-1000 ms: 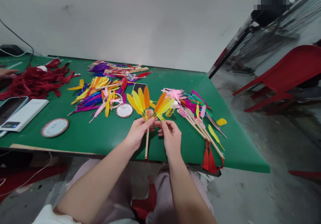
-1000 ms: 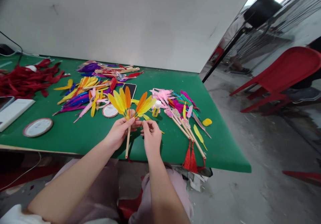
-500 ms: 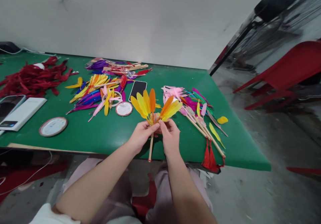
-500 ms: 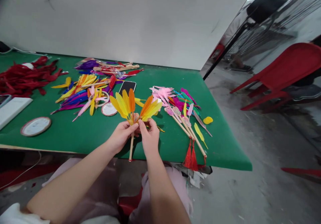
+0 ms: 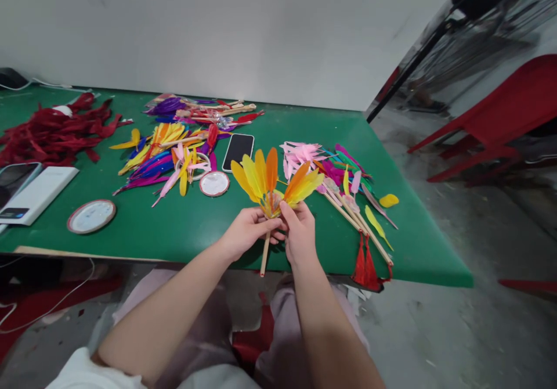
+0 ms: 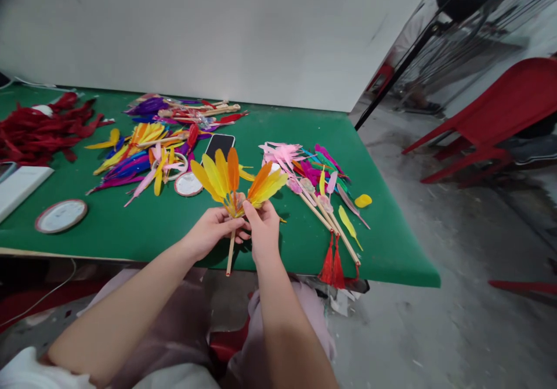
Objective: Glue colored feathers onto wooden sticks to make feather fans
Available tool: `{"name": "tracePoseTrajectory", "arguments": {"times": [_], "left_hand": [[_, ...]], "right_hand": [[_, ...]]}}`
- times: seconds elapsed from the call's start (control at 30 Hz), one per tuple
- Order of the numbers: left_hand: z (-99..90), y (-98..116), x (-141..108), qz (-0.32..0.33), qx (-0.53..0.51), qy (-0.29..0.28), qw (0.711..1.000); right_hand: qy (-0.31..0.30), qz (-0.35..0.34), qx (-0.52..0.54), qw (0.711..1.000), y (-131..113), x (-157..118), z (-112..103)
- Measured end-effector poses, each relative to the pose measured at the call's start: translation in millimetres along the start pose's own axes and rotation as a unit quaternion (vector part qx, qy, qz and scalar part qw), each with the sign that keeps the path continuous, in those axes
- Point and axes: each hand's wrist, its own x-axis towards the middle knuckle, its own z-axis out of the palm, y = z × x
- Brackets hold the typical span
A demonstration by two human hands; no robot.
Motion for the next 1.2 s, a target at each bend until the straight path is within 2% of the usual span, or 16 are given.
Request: {"name": "tracePoseTrajectory", "arguments": {"times": [0.17,0.33,0.77,1.2], "left_hand": [[1.5,-1.2,0.5,0.007,0.014,0.001,1.0],[3.4,-2.4,1.5,0.036,0.009,0.024,0.999],[4.5,-5.3,1.6,0.038,0.031,0.011,0.999],[5.7,-4.5,1.4,0.038,0.039,0.007,0.998]], "right_hand": [[-0.001,0.024,0.005,1.0,0.0,-1.0,0.7],[-0.004,0.0,0.008,1.0,-0.2,-1.5,1.3],[-0.016,0.005,0.018,1.0,-2.4,-4.5,3.5],[0.0,0.001,0.017,1.0,1.0,-5.2,5.0]]}}
